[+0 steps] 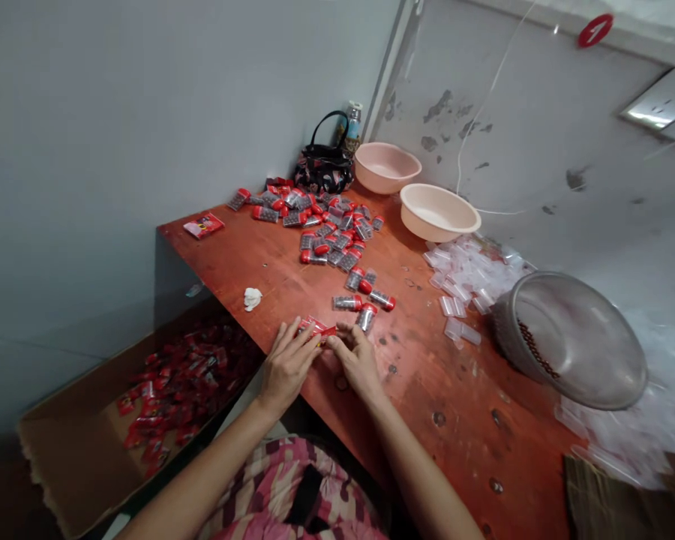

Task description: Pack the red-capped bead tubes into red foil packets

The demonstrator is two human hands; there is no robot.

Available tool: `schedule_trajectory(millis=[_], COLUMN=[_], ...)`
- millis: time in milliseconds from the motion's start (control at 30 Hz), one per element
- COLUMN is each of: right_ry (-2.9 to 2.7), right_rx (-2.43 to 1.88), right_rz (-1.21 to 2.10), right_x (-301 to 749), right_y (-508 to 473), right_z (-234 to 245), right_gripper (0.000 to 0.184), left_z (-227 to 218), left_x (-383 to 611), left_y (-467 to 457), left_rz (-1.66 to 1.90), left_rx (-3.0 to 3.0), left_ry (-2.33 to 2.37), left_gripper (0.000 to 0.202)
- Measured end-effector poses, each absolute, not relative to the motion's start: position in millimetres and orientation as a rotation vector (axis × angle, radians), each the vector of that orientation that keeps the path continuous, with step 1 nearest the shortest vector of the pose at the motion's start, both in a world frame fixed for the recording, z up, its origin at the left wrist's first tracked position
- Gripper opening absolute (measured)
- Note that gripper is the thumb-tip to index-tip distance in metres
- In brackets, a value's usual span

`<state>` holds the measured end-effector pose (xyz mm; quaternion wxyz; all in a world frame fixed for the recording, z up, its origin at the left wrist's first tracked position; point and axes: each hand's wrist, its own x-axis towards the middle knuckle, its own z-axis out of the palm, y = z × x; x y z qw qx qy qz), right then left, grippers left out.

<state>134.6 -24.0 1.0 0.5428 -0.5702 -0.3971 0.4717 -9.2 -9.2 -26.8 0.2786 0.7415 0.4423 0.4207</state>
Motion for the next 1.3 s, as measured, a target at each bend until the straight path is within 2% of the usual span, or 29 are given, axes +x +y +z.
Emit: schedule_trajectory(millis=[133, 300, 400, 500, 567, 733, 967, 1067, 1300], right_ry=[-0.825, -0.960, -1.245, -1.382, -1.392, -1.496, -1.167, -1.154, -1.173], right_rx=[-1.258, -1.310, -1.667, -2.160, -2.376, -2.335, -1.639, -1.498, -1.522], right_rz=[1.204, 1.322, 0.975, 0.388, 0.245, 0.433, 1.085, 1.144, 1.069], right_x=[129, 125, 138, 162, 178, 200, 160, 131, 111], right_y=[-17, -17, -14, -4, 5, 13, -41, -63, -71], right_z=[4, 8, 14, 20, 21, 12, 10, 14, 16], right_gripper=[0.026, 0.025, 0.022, 0.035, 0.041, 0.032, 0.027, 0.022, 0.017], left_z=[-10, -4, -5, -4, -2, 1, -3, -3, 5], left_x=[-14, -17, -13, -9, -7, -8, -11, -6, 5], left_y=[-14, -9, -6, -7, -9, -9, 0, 3, -2], left_rz=[1.172, 0.864, 0.860, 0.924, 0.961, 1.057, 1.126, 1.129, 1.130], left_rx=[1.516, 0.937, 0.683, 0.553, 0.502, 0.309, 0.023, -0.014, 0.078], left_ry=[1.217, 1.079, 1.026, 1.070, 1.077, 1.024, 0.934, 0.905, 0.838], left_gripper=[0.045, 0.027, 0.023, 0.020, 0.020, 0.017, 0.011, 0.008, 0.009])
